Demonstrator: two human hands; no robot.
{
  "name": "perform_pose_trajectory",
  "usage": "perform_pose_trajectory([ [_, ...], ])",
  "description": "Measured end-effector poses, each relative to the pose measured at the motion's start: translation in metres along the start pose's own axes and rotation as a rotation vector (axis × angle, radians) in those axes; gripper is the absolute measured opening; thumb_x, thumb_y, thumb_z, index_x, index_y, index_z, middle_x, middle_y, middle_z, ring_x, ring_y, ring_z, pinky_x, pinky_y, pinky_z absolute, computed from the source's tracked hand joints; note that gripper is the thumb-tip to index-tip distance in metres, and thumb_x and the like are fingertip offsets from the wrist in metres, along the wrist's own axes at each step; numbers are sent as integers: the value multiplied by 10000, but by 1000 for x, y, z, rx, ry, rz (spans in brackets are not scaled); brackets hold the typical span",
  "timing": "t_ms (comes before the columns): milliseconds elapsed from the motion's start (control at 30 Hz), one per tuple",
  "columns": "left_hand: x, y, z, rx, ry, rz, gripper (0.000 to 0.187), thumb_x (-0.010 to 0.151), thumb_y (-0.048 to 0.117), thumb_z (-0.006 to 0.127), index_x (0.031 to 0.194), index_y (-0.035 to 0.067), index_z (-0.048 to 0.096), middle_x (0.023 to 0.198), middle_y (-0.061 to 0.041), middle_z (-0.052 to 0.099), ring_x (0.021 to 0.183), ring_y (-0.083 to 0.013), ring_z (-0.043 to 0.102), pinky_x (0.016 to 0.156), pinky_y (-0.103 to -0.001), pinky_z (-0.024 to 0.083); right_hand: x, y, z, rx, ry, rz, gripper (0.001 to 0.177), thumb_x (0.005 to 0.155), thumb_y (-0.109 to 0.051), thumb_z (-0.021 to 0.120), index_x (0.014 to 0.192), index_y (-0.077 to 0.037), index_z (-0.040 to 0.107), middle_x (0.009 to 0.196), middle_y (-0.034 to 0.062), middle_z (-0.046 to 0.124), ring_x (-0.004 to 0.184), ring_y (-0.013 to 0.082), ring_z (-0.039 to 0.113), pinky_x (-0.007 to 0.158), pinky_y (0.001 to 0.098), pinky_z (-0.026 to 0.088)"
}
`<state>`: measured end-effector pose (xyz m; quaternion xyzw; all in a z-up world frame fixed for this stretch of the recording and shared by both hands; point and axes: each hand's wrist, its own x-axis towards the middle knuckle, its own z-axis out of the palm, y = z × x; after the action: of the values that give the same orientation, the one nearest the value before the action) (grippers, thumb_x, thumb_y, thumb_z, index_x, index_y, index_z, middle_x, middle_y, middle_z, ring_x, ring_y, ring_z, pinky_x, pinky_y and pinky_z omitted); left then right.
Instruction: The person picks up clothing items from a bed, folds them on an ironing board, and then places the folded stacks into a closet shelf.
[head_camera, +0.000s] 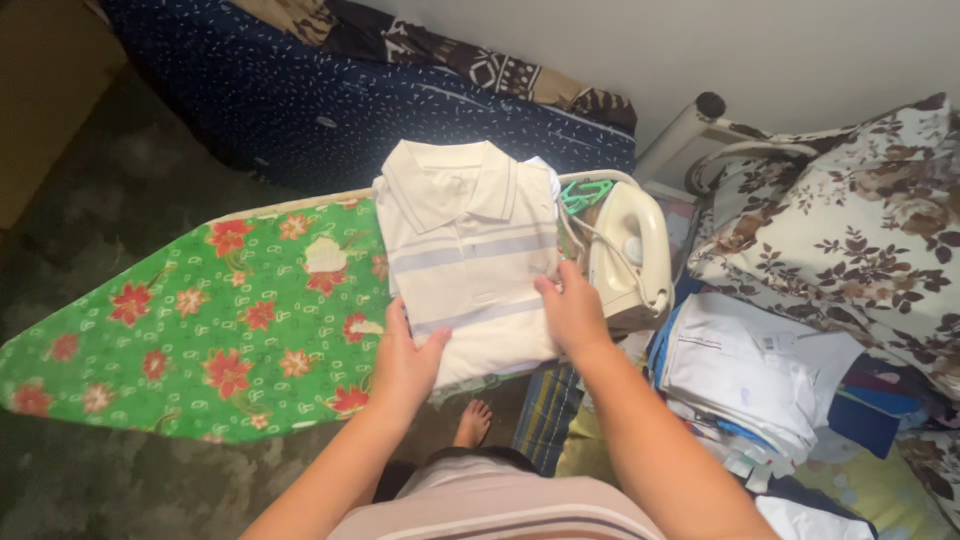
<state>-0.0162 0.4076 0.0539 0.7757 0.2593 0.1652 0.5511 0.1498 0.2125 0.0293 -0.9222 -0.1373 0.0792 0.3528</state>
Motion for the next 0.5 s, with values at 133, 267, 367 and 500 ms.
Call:
perform_pose_trajectory([
  [133, -3, 16, -8, 205, 0, -143, 822, 825, 206, 765, 1488, -2, 327, 1353, -283, 546, 1207, -432, 570, 1022, -471, 458, -16, -27, -12, 76, 96, 29, 433, 925, -221, 698, 1312, -61, 590, 1117, 210, 687, 1044, 408, 659, 901, 438, 503],
  [267, -6, 21, -25, 685, 73, 573, 656, 954, 290, 688, 1532, 133, 420, 1604, -119, 366, 1531, -390, 308, 1243, -589, 252, -50, -38, -32, -71, 370, -446, 417, 1011, -159, 624, 1423, -117, 577, 1423, 124, 638, 1426, 375, 544, 1212, 460, 405],
  [367, -7, 16, -22, 699, -199, 687, 625, 942, 351, 610, 1531, 223, 446, 1611, -67, 371, 1503, -396, 275, 1193, -637, 190, -93, -42, -18, -133, 245, -570, 616, 918, -155, 669, 1498, -96, 472, 1539, 187, 501, 1463, 412, 418, 1220, 525, 284],
  [500, -12, -5, -20, 711, -473, 599, 618, 959, 400, 571, 1529, 221, 413, 1611, -74, 340, 1489, -376, 262, 1131, -670, 172, -135, -46, 27, -291, 36, -452, 729, 915, -259, 754, 1536, -116, 399, 1586, 232, 379, 1480, 427, 297, 1187, 588, 176],
])
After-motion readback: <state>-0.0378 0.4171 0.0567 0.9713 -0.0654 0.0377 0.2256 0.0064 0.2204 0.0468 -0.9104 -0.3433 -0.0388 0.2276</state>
